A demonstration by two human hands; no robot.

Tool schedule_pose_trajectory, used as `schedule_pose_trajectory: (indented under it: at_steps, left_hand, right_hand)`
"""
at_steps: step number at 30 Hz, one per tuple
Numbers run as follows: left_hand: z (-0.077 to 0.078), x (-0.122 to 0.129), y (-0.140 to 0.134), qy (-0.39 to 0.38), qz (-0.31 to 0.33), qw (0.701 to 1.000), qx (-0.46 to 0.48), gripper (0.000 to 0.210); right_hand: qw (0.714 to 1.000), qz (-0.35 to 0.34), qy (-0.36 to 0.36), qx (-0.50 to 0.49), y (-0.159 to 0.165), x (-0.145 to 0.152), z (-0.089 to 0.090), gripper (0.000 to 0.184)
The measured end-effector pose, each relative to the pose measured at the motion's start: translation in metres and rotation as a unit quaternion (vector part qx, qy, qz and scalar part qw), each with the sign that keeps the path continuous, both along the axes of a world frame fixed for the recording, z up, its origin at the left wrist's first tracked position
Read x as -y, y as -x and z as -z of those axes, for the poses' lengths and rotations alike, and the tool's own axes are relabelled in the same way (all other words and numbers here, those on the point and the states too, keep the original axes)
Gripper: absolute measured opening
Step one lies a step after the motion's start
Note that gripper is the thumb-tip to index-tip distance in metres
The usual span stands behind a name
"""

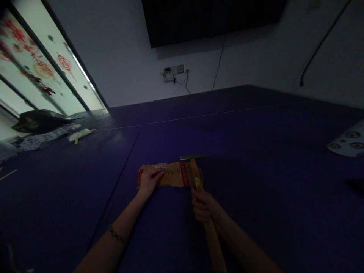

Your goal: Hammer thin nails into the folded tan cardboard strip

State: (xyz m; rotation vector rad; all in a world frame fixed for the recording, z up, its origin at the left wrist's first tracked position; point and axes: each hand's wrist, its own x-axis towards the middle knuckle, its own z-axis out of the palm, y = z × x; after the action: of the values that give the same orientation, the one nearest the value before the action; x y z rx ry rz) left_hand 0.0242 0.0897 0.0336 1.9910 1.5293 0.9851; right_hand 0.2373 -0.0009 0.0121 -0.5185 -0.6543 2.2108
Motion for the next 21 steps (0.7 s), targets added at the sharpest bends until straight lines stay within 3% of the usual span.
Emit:
schedule_pose_trajectory:
  at_steps: [21]
  left_hand:
    - [0.0071, 0.0001, -0.0024, -0.001, -0.014, 1.000, 0.013, 0.012]
  right_hand:
    - [0.999, 0.012, 0.041, 0.007, 0.0014, 0.0012, -0.0010, 0.043]
